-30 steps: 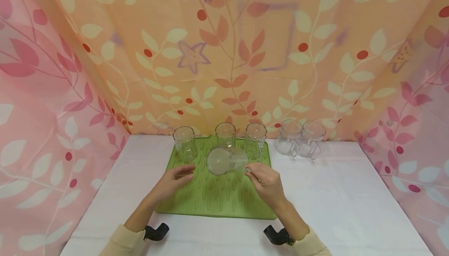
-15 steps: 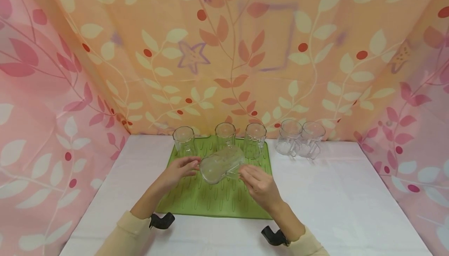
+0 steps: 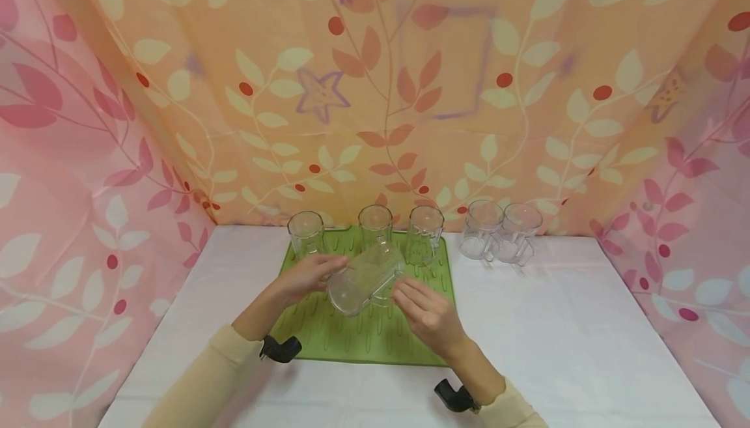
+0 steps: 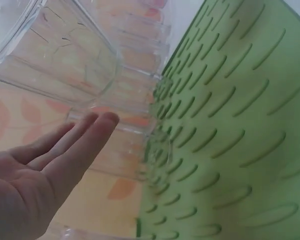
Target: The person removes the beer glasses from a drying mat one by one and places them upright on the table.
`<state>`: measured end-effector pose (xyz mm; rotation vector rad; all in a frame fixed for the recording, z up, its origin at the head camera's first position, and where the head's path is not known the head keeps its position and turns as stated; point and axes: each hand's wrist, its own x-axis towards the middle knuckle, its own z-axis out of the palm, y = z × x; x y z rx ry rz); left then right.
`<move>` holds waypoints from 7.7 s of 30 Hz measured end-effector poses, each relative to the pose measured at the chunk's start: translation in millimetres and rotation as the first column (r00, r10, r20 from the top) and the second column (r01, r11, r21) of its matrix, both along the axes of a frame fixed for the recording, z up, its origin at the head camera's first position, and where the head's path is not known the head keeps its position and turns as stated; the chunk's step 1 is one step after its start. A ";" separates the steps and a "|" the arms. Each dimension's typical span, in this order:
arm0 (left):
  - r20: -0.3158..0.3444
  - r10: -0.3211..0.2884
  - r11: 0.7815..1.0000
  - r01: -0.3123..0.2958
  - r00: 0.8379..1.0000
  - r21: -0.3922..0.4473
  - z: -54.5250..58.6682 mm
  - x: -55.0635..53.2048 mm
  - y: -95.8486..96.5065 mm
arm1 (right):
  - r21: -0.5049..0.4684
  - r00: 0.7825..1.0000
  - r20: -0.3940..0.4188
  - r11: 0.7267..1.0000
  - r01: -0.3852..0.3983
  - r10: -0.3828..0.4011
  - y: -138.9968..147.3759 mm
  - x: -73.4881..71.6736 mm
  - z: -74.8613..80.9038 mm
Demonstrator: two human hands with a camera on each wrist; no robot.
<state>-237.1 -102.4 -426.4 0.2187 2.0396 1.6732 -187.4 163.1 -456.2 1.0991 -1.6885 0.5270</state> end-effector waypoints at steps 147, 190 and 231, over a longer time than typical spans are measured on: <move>-0.428 0.005 0.932 0.150 0.904 0.330 -45.0 59.9 13.2 | -0.454 0.153 0.864 0.873 -0.179 0.481 29.7 -5.4 22.8; -0.376 -0.048 0.928 0.181 0.925 0.327 -52.6 59.9 18.2 | -0.361 0.217 0.903 0.929 -0.079 0.370 35.4 4.3 21.8; -0.299 0.128 0.991 -0.110 0.946 0.079 -78.8 74.9 -34.6 | -0.404 0.456 0.850 0.881 0.247 0.262 70.8 -0.7 34.8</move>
